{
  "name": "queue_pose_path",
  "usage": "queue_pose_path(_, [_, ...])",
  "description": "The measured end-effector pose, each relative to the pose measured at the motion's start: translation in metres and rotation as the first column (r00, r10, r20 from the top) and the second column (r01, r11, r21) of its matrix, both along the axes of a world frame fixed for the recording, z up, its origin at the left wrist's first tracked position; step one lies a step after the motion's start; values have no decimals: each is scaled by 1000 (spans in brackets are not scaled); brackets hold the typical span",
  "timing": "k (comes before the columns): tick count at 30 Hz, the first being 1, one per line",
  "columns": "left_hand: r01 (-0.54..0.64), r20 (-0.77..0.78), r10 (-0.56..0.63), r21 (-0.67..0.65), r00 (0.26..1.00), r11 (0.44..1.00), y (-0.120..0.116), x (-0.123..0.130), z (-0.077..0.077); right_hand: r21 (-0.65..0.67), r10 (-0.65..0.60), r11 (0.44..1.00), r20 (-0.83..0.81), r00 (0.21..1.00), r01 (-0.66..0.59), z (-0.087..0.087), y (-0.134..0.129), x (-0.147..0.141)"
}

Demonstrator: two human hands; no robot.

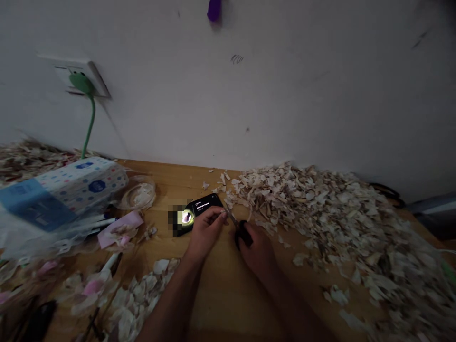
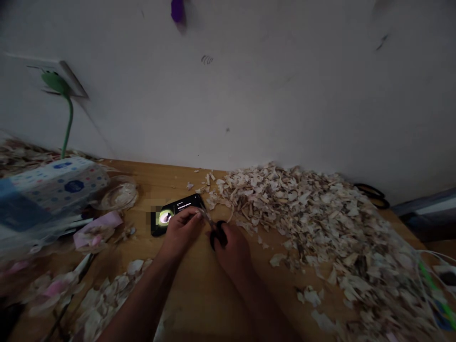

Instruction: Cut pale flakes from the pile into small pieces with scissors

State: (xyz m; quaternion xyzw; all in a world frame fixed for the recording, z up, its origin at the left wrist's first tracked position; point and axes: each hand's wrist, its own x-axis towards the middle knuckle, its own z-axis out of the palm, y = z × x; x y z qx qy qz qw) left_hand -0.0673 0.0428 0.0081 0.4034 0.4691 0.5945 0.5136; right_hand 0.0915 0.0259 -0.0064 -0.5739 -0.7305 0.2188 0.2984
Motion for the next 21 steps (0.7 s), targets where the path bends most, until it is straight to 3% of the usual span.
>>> queue_pose_path(6, [25,-52,-23,33,998,999,1,-4,1,16,19,1000,29,999,-20,-1,0,1])
queue_pose_path(17, [-58,-148,80,143,986,988,1,-4,5,17,22,1000,20,1000,-22,-2,0,2])
queue_pose_path(21, [-82,-59,85,38,995,996,1,1,4,32,16,999,17,1000,-17,-2,0,2])
